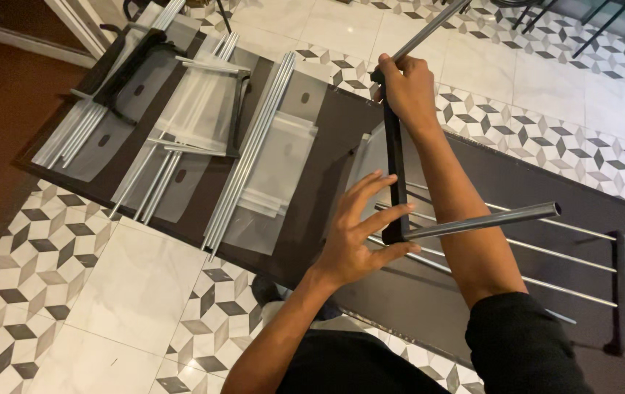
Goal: The person assembles a metal shelving unit by inserting metal rods into slots on vertical panels and connecting horizontal supports. They handle multiple rods and panels, aligning and securing them by hand to form a frame.
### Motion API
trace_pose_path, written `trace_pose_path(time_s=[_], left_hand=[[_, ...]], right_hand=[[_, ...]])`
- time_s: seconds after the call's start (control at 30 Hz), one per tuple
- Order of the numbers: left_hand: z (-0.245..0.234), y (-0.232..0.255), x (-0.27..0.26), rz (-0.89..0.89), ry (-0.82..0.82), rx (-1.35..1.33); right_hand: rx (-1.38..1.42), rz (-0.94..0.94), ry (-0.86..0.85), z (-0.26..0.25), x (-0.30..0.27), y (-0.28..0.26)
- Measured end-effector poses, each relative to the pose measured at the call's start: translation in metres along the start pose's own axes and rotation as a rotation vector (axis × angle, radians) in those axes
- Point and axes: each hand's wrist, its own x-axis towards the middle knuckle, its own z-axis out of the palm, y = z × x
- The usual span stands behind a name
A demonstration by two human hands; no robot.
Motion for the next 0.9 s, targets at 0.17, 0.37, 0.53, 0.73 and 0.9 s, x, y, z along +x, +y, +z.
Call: trace_pose_path(time_s=[0.17, 0.37, 0.53, 0.73, 0.9], left_hand=[[-0.017, -0.007, -0.008, -0.020, 0.018, -0.040], [-0.051, -0.029, -0.006, -0.038, 0.044, -0.141], [-0.087, -0.054, -0.006, -0.088, 0.060, -0.156], [-0.113, -0.092, -0.006, -0.147, 0.096, -0.227], [-0.123, -0.131, -0.011, -0.195, 0.126, -0.255]], right_hand=[[-0.012, 0.011, -0.056, 0.015, -0.003, -0.007], [-0.121, 0.027, -0.072, 0.044, 0.009, 0.001], [-0.220, -0.219, -0.040, 0.075, 0.019, 0.014], [0.115, 0.216, -0.131, 0.112, 0.019, 0.019], [0.219, 0.163, -0.100, 0.153, 0.008, 0.059]])
